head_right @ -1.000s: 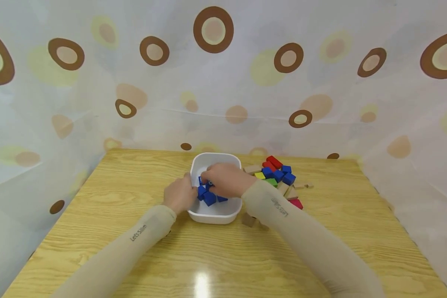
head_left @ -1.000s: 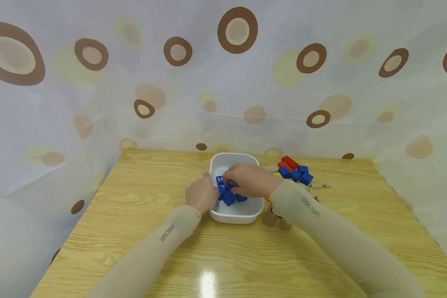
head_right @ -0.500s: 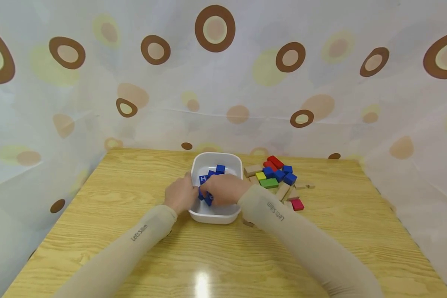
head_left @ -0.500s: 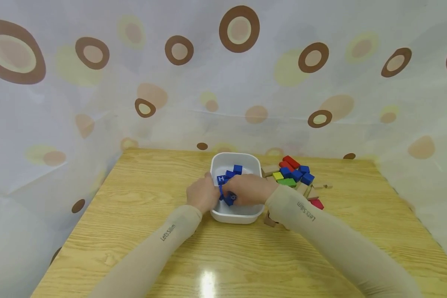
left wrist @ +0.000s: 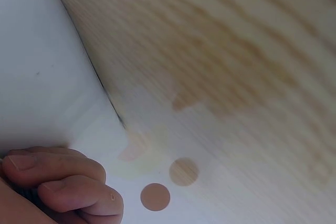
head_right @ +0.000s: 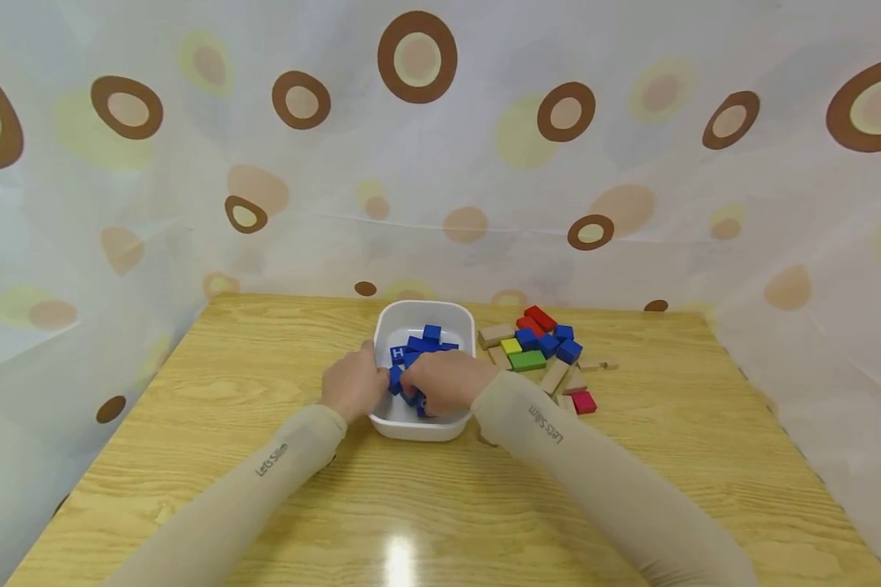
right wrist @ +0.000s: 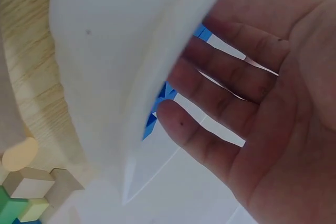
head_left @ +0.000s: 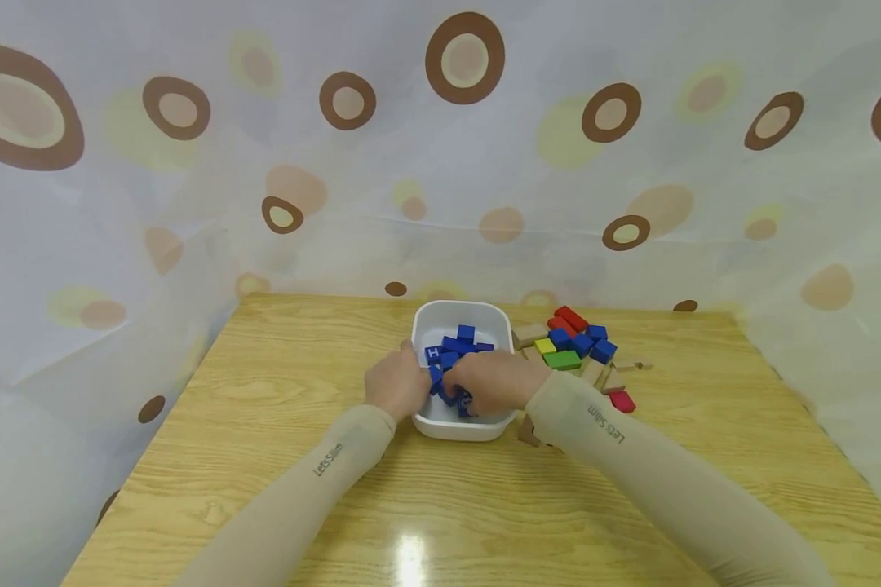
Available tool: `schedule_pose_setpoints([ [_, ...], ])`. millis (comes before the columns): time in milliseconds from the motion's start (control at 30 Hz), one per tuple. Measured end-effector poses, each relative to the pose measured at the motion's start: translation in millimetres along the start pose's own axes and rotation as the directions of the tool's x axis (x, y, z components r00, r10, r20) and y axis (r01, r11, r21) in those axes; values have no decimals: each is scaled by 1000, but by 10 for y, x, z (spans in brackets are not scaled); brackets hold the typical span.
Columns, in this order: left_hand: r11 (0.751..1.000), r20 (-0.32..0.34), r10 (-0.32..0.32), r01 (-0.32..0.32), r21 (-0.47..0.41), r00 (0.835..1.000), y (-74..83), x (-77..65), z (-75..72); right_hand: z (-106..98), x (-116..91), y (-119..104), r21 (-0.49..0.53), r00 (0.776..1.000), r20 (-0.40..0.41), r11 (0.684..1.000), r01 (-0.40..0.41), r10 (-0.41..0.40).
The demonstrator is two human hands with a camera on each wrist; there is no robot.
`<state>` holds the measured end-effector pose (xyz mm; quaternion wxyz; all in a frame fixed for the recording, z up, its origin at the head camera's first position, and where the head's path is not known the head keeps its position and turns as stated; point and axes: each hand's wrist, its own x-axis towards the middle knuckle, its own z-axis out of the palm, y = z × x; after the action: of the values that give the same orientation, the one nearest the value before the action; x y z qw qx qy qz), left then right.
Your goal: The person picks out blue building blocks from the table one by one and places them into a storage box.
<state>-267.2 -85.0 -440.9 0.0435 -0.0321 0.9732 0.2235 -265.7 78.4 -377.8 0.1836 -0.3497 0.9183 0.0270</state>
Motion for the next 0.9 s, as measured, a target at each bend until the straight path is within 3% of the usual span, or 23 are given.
schedule_pose_setpoints([
  [200, 1000, -4, 9, -9, -11, 1000, -7, -5, 1, 23, -47, 27, 22, 1000, -28, 1000, 5, -5],
  [533, 999, 15, -2, 3, -39, 1000, 27, -24, -1, 57, -358, 308, 59, 971, -233, 996, 74, -59],
  [733, 998, 11, 5, -5, -64, 1000, 42, -34, 4, 51, -594, 576, 78, 942, -334, 997, -1, 28],
  [900, 997, 3, -6, 6, -78, 1000, 23, -28, 6, 130, -676, 925, 134, 913, -400, 991, -29, 81],
])
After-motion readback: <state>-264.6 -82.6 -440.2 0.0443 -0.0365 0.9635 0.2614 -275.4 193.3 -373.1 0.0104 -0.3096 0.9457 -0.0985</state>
